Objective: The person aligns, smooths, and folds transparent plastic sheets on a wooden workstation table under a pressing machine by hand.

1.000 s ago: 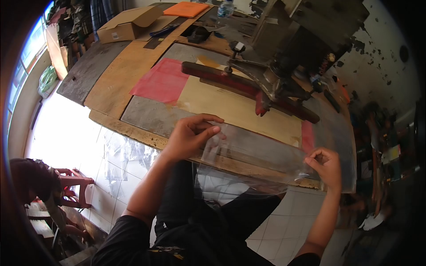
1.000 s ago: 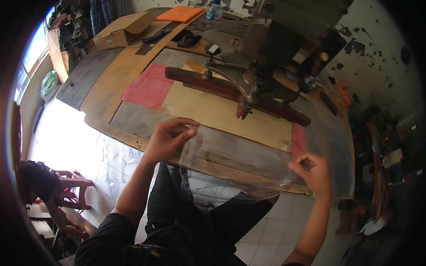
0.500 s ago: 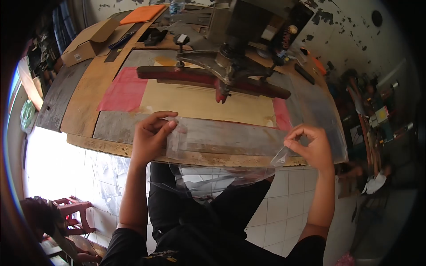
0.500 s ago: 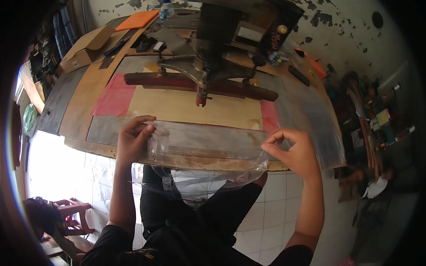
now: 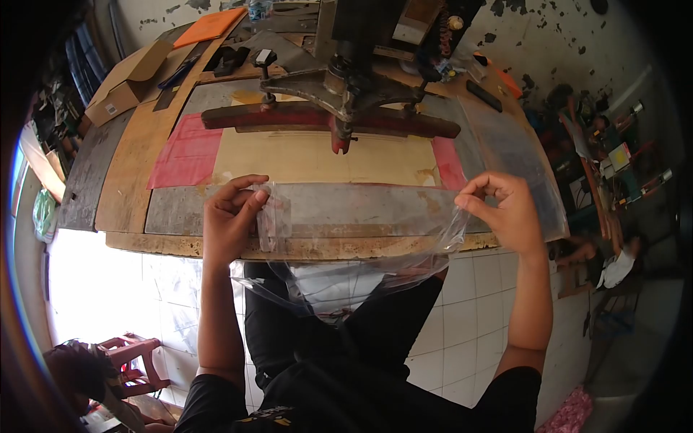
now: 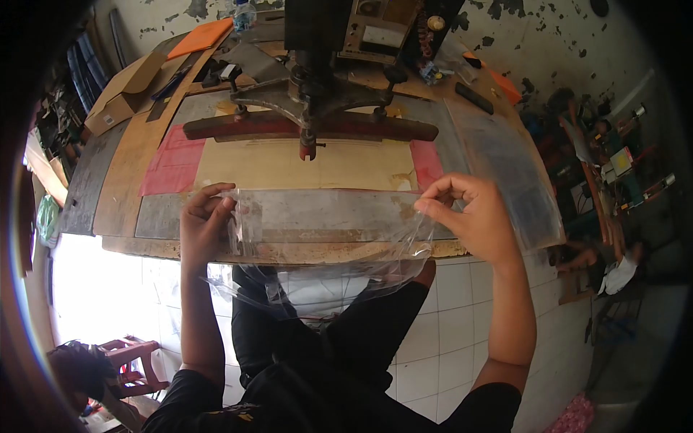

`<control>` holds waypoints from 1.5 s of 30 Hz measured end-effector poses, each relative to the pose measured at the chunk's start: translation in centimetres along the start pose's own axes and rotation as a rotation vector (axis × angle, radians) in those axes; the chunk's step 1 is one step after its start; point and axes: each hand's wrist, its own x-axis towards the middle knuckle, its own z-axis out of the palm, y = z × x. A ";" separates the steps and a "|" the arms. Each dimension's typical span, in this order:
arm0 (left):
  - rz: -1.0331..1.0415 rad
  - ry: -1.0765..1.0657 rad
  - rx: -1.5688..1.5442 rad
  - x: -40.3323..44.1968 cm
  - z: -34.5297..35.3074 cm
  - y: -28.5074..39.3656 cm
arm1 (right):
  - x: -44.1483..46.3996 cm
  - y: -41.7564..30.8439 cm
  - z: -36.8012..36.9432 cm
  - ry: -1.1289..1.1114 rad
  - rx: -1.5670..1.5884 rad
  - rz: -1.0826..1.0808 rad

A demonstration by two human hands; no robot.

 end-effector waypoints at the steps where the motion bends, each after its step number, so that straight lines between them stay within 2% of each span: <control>1: 0.000 0.001 0.001 0.0 -0.1 -0.1 | 0.0 0.1 0.0 -0.001 0.001 0.000; 22: 0.050 0.022 0.020 0.2 -0.2 -1.1 | 0.3 1.2 -0.8 -0.053 0.206 -0.013; 27: 0.003 0.046 0.038 0.1 0.1 -0.3 | 0.1 1.0 -0.8 -0.077 0.241 -0.013; 45: 0.025 0.055 0.041 0.4 -0.1 -1.0 | -0.1 2.8 0.1 0.000 0.278 0.021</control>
